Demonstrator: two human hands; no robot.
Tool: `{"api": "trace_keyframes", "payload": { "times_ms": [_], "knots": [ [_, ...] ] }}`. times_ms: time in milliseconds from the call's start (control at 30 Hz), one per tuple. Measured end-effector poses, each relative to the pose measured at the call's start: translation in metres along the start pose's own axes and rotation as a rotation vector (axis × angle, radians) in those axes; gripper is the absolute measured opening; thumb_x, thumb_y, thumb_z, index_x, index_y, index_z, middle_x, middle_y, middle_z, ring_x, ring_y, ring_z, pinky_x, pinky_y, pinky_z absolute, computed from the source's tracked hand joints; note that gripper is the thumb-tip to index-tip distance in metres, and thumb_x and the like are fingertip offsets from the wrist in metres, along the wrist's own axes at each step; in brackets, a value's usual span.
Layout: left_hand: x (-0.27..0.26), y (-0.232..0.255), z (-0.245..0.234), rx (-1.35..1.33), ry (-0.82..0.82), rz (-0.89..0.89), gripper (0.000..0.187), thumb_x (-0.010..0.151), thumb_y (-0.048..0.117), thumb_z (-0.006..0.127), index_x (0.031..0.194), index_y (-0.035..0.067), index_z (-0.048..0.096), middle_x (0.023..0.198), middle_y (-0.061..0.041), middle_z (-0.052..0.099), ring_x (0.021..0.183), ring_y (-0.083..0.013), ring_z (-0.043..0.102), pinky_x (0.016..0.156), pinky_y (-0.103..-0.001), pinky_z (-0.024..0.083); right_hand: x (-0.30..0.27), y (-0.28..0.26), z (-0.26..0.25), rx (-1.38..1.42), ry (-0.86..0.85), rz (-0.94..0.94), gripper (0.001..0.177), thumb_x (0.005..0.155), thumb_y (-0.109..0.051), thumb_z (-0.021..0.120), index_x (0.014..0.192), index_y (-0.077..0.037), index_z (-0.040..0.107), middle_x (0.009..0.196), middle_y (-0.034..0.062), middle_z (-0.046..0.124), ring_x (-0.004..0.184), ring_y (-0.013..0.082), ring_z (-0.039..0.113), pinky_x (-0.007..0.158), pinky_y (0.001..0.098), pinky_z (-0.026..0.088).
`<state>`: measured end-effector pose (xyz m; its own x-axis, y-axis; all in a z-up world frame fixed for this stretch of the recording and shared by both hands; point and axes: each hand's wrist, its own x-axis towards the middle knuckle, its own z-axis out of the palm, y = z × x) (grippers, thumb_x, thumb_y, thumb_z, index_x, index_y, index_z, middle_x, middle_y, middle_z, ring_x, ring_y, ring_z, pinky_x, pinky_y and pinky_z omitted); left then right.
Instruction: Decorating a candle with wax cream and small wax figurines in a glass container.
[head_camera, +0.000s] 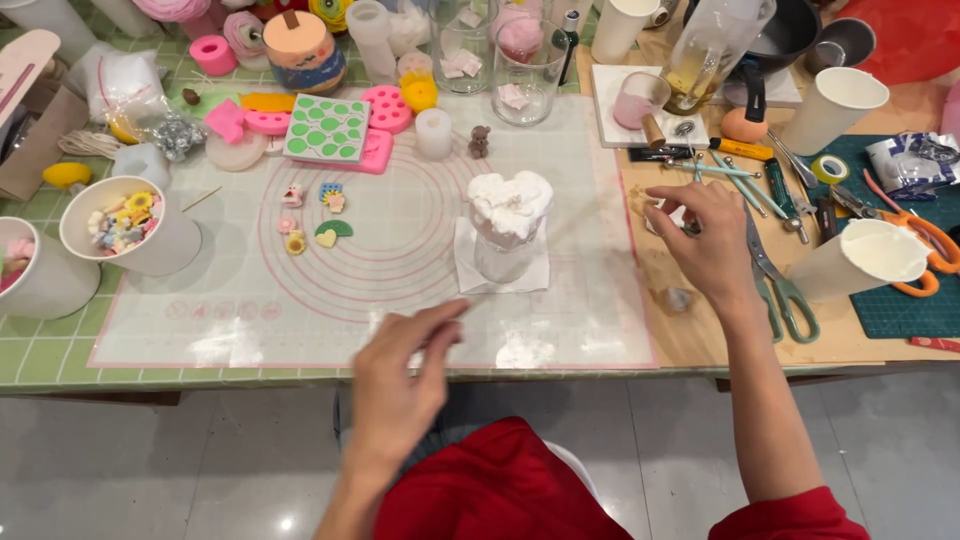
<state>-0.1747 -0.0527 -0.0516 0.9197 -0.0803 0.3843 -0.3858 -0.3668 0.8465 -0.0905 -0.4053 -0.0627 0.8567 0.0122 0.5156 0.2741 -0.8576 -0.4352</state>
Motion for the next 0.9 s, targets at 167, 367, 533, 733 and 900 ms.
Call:
{"api": "trace_keyframes", "payload": {
  "times_ms": [167,367,533,733,900],
  "knots": [
    [0.0,-0.005,-0.046,-0.047,0.076,0.117,0.024,0.089,-0.003,0.071,0.112,0.001,0.075,0.093,-0.01,0.079,0.086,-0.0166,0.074,0.08,-0.029,0.057,-0.004,-0.028,0.014,0.183,0.048,-0.044,0.017,0.095,-0.011,0.077,0.111,-0.006,0.077,0.088,0.0033,0.069,0.079,0.0157,0.055,0.08,0.0311,0.043],
    [0.008,-0.042,-0.044,-0.619,0.121,0.056,0.017,0.096,-0.008,0.061,0.111,-0.006,0.07,0.1,-0.022,0.075,0.096,-0.0274,0.076,0.092,-0.037,0.061,-0.023,-0.034,0.047,0.373,0.095,-0.002,0.012,0.098,-0.005,0.074,0.109,-0.002,0.076,0.087,0.0045,0.069,0.082,0.0126,0.058,0.082,0.0271,0.046],
    [0.037,-0.083,-0.026,-0.977,0.291,0.138,0.023,0.111,0.018,0.056,0.118,-0.003,0.064,0.098,-0.021,0.074,0.089,-0.0283,0.074,0.09,-0.043,0.061,-0.051,-0.03,0.052,0.533,0.131,0.054,0.012,0.1,-0.002,0.071,0.111,0.002,0.073,0.095,0.006,0.068,0.088,0.0125,0.06,0.084,0.026,0.047],
    [0.063,-0.114,-0.024,-1.012,0.516,0.086,0.027,0.116,0.029,0.048,0.112,0.003,0.054,0.087,-0.017,0.067,0.08,-0.0221,0.066,0.081,-0.039,0.055,-0.083,-0.011,0.053,0.728,0.19,0.195,0.013,0.102,-0.001,0.066,0.113,0.006,0.071,0.101,0.0066,0.068,0.092,0.0117,0.061,0.083,0.0248,0.048],
    [0.076,-0.115,-0.023,-0.963,0.459,0.106,0.03,0.117,0.031,0.045,0.106,0.003,0.053,0.083,-0.017,0.066,0.074,-0.0222,0.064,0.074,-0.037,0.054,-0.09,-0.003,0.058,0.786,0.202,0.25,0.013,0.104,-0.003,0.065,0.112,0.006,0.07,0.101,0.0061,0.067,0.091,0.0106,0.06,0.082,0.0251,0.049]
  ]
}}
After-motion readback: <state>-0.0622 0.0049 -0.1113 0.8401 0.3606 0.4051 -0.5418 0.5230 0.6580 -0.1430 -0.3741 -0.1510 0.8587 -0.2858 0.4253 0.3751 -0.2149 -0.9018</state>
